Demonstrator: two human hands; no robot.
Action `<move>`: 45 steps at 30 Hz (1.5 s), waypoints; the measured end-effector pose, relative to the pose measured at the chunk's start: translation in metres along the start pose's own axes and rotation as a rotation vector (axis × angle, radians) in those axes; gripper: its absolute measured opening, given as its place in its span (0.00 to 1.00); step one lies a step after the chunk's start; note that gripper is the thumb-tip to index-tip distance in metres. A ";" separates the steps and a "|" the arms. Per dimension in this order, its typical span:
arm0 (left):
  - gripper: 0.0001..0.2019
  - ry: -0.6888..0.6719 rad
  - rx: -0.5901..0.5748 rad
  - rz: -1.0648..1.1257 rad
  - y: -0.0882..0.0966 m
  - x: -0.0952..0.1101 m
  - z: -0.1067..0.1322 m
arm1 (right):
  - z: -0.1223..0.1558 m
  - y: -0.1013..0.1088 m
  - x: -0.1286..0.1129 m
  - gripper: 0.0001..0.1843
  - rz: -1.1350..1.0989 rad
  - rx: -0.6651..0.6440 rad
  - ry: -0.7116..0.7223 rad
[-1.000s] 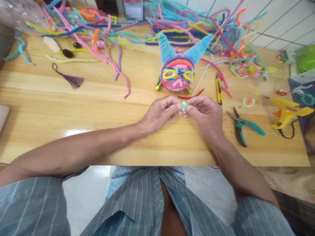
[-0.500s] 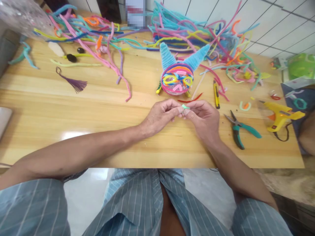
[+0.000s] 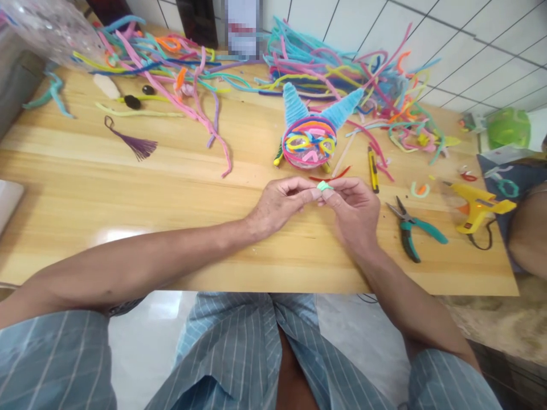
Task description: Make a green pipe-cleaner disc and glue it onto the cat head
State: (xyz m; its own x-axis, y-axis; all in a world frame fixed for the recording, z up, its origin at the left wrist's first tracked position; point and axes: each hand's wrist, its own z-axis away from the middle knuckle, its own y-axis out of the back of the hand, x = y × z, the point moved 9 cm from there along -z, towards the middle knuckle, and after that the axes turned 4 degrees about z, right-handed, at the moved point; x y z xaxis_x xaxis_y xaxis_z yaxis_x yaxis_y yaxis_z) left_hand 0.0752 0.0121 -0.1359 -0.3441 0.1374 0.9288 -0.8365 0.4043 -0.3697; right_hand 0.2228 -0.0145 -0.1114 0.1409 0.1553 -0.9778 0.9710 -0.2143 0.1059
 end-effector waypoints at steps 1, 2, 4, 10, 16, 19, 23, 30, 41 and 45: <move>0.22 -0.005 0.006 -0.005 0.001 0.000 0.000 | 0.000 0.000 0.000 0.13 0.001 -0.003 0.002; 0.22 -0.012 0.010 -0.010 0.001 0.000 0.000 | 0.000 -0.001 0.000 0.13 0.002 -0.004 0.006; 0.23 -0.033 0.016 -0.024 0.002 0.001 0.001 | 0.000 -0.002 0.000 0.14 0.003 -0.008 0.011; 0.20 -0.125 0.003 -0.087 0.001 0.011 0.003 | 0.002 -0.004 0.000 0.13 0.019 -0.044 -0.004; 0.20 -0.057 -0.037 -0.166 0.000 0.007 0.001 | -0.004 0.002 -0.001 0.14 0.091 -0.106 -0.042; 0.21 -0.047 -0.068 -0.176 -0.001 0.005 0.001 | -0.007 0.000 0.001 0.15 0.098 -0.170 -0.060; 0.16 -0.044 -0.106 -0.187 -0.004 0.004 0.000 | -0.008 -0.002 0.003 0.13 0.092 -0.217 -0.081; 0.10 0.035 -0.180 -0.250 -0.009 -0.001 -0.003 | -0.008 -0.002 -0.003 0.08 0.153 -0.256 -0.092; 0.14 0.013 -0.175 -0.190 -0.009 -0.003 -0.002 | -0.005 0.003 -0.001 0.06 0.162 -0.128 -0.031; 0.15 0.044 -0.192 -0.199 -0.009 -0.004 -0.001 | -0.003 0.004 0.000 0.07 0.130 -0.102 -0.006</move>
State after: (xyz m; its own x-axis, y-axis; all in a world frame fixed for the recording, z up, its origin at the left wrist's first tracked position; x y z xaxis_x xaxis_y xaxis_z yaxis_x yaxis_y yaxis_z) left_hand 0.0849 0.0090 -0.1363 -0.1592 0.0758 0.9843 -0.7883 0.5905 -0.1730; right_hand 0.2273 -0.0124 -0.1104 0.2657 0.1269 -0.9557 0.9593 -0.1335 0.2490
